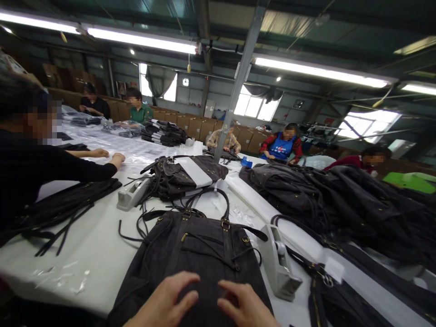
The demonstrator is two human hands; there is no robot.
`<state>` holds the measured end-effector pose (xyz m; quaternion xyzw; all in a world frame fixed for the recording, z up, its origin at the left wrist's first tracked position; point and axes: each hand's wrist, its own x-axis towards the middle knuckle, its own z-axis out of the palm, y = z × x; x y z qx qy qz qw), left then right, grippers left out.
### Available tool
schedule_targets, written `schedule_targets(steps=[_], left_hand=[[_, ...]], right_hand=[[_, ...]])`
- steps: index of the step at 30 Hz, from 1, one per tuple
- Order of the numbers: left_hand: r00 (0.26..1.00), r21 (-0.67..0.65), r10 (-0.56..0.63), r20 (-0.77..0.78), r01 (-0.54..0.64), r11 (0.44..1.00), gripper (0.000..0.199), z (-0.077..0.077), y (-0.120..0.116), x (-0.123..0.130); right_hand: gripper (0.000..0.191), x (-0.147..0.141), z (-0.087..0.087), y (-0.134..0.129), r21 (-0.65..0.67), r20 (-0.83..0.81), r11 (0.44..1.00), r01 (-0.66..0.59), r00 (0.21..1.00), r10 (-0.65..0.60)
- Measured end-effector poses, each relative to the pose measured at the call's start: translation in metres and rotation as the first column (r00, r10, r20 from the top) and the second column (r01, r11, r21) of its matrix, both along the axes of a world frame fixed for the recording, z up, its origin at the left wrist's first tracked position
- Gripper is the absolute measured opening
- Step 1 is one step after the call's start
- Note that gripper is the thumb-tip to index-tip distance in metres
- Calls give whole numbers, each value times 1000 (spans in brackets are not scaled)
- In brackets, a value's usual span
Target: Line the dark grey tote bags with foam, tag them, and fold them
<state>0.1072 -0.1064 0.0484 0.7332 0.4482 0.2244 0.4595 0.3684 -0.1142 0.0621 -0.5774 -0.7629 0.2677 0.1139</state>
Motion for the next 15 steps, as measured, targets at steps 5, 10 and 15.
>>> schedule_targets(steps=[5,10,15], left_hand=[[958,434,230,-172,-136,890,55,-24,93,50],[861,569,353,-366,-93,817,56,-85,128,56],[863,662,387,-325,-84,745,53,-114,128,49]], right_hand=[[42,5,17,91,-27,-250,985,173,952,-174],[31,13,-12,172,-247,-474,892,380,755,-453],[15,-3,-39,243,-325,-501,805,496,632,-592]])
